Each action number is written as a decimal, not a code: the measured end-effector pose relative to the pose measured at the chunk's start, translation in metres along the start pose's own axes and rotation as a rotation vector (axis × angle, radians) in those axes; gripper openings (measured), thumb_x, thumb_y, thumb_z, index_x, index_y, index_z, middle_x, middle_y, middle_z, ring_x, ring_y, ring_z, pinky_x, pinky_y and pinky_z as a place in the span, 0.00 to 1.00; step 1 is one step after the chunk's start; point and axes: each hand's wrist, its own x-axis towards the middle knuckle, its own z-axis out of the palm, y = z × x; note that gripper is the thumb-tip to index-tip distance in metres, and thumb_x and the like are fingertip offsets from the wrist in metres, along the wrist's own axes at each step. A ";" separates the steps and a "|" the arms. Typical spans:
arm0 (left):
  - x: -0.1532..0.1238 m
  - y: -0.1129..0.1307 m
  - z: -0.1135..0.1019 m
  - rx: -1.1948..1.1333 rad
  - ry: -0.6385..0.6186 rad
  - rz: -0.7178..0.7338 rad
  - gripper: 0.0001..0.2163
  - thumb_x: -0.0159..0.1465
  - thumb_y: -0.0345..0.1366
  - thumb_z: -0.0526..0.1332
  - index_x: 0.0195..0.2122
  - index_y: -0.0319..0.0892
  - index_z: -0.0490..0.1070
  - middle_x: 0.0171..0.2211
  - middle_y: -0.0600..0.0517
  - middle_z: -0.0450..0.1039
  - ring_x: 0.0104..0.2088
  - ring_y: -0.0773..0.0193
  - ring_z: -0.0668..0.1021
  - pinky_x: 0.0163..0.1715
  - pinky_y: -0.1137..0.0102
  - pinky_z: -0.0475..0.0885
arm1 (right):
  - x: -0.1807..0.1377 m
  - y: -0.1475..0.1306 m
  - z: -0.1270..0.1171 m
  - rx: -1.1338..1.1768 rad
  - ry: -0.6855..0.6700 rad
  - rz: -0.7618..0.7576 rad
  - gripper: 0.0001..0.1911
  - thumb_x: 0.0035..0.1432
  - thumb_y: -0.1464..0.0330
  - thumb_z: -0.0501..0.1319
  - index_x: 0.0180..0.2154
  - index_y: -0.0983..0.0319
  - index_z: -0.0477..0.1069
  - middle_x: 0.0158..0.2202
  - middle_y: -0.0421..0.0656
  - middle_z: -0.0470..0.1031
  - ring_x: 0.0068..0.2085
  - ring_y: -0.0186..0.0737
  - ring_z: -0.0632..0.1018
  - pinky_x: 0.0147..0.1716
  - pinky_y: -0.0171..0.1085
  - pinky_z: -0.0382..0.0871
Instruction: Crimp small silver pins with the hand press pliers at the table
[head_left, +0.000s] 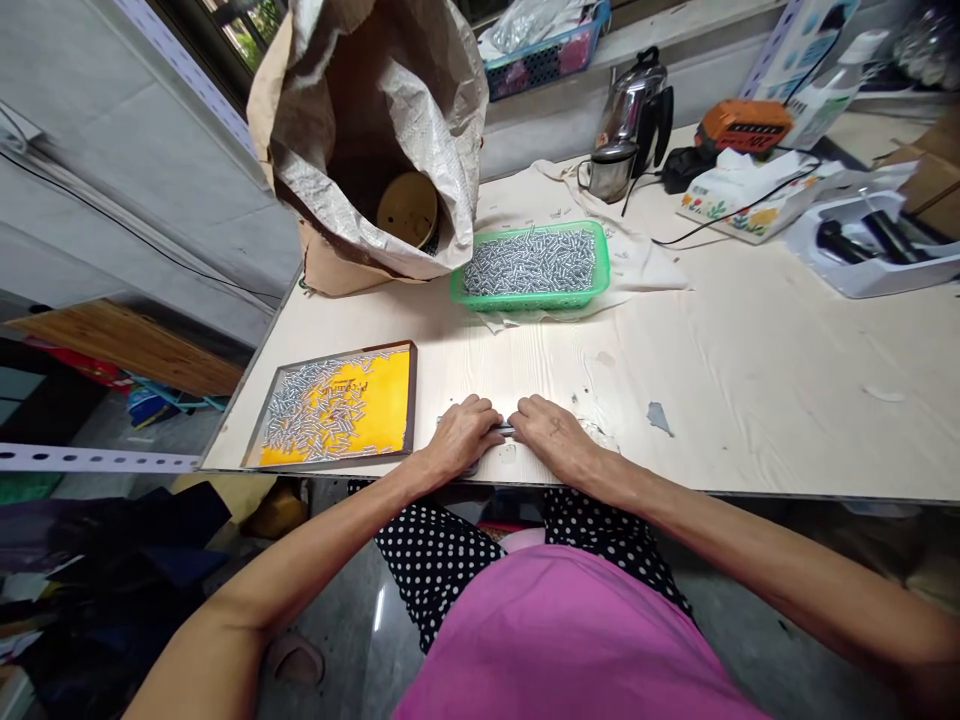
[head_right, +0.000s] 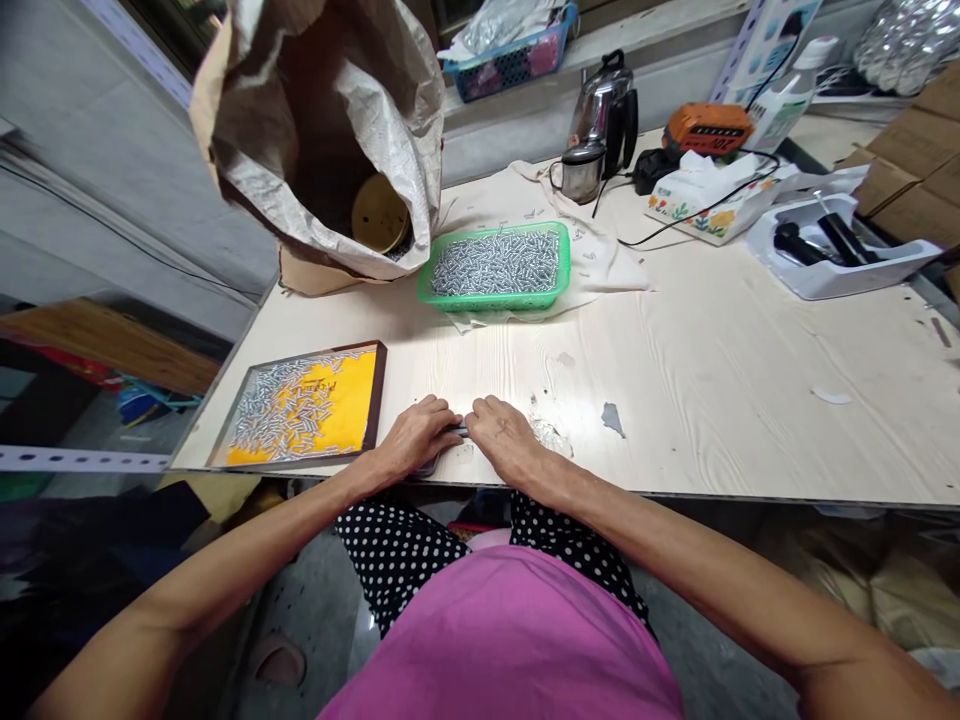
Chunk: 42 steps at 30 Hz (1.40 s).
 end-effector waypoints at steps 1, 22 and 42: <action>0.000 0.000 -0.001 -0.014 0.004 -0.004 0.08 0.66 0.38 0.61 0.39 0.39 0.74 0.36 0.47 0.72 0.43 0.55 0.72 0.43 0.63 0.69 | 0.000 0.000 -0.001 0.003 0.006 0.009 0.09 0.63 0.77 0.55 0.37 0.65 0.74 0.37 0.48 0.74 0.42 0.45 0.72 0.40 0.40 0.65; -0.041 0.051 0.058 -0.246 0.319 0.075 0.27 0.67 0.51 0.56 0.62 0.41 0.60 0.62 0.38 0.65 0.67 0.49 0.60 0.65 0.46 0.51 | 0.058 0.052 -0.011 0.013 0.131 0.038 0.09 0.64 0.69 0.57 0.40 0.61 0.76 0.40 0.48 0.76 0.43 0.47 0.70 0.39 0.42 0.57; -0.035 0.046 0.093 -0.218 0.216 0.040 0.19 0.67 0.30 0.52 0.59 0.32 0.66 0.59 0.35 0.67 0.57 0.48 0.72 0.55 0.59 0.69 | 0.076 -0.050 0.006 -0.028 -0.124 -0.724 0.07 0.63 0.69 0.59 0.32 0.60 0.73 0.35 0.42 0.75 0.41 0.42 0.68 0.37 0.44 0.56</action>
